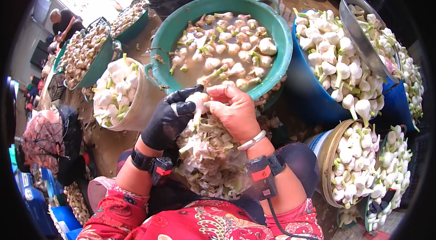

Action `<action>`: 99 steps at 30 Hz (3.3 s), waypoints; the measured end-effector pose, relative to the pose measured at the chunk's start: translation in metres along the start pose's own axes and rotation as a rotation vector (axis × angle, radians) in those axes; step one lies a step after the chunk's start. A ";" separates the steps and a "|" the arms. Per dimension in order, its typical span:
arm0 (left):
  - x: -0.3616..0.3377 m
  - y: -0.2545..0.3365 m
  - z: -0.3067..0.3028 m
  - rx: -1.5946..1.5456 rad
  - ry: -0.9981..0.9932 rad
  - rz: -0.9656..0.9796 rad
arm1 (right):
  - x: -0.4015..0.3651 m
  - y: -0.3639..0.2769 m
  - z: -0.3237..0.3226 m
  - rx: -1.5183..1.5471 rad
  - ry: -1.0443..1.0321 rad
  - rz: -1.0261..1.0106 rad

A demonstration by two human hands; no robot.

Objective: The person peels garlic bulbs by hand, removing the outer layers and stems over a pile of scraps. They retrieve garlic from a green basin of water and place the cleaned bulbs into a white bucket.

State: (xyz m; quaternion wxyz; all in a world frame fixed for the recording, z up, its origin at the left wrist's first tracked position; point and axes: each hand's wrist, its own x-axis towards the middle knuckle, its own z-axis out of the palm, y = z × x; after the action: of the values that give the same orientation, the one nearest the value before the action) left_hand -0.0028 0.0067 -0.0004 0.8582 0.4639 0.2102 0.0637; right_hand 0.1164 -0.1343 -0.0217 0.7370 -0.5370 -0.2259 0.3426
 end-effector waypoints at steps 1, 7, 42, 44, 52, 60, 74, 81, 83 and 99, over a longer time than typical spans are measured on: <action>0.000 -0.001 0.003 -0.010 0.026 0.020 | -0.001 -0.001 0.002 -0.009 0.021 0.008; -0.002 -0.003 0.005 0.170 0.085 0.056 | -0.002 0.001 0.002 -0.686 0.050 -0.415; -0.005 -0.004 0.005 0.070 -0.120 0.053 | 0.001 0.013 0.005 -0.547 0.111 -0.266; -0.006 -0.005 0.007 0.056 -0.085 0.071 | 0.003 0.017 0.001 -0.247 0.122 -0.006; -0.011 0.010 0.002 0.244 -0.041 -0.019 | 0.006 0.003 -0.001 0.056 0.303 0.053; -0.026 0.036 -0.008 0.251 0.014 0.130 | -0.012 0.048 -0.012 -0.769 -0.671 -0.025; -0.151 0.089 -0.356 1.560 1.058 0.159 | -0.006 0.043 0.022 -0.813 -0.578 0.253; -0.117 0.155 -0.207 1.081 0.745 0.381 | 0.010 0.048 0.013 -0.636 -0.273 0.174; -0.076 0.142 -0.144 1.089 0.477 0.441 | 0.011 0.035 0.015 -0.400 -0.005 0.171; 0.203 -0.044 -0.066 1.909 -0.213 -0.121 | 0.012 -0.034 -0.041 -0.001 0.408 0.005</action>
State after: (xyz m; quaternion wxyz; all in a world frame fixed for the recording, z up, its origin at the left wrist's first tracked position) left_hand 0.1491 0.0946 -0.1299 0.1354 0.9585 0.1180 -0.2212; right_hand 0.1619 -0.1581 -0.0030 0.7663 -0.5963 -0.0711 0.2284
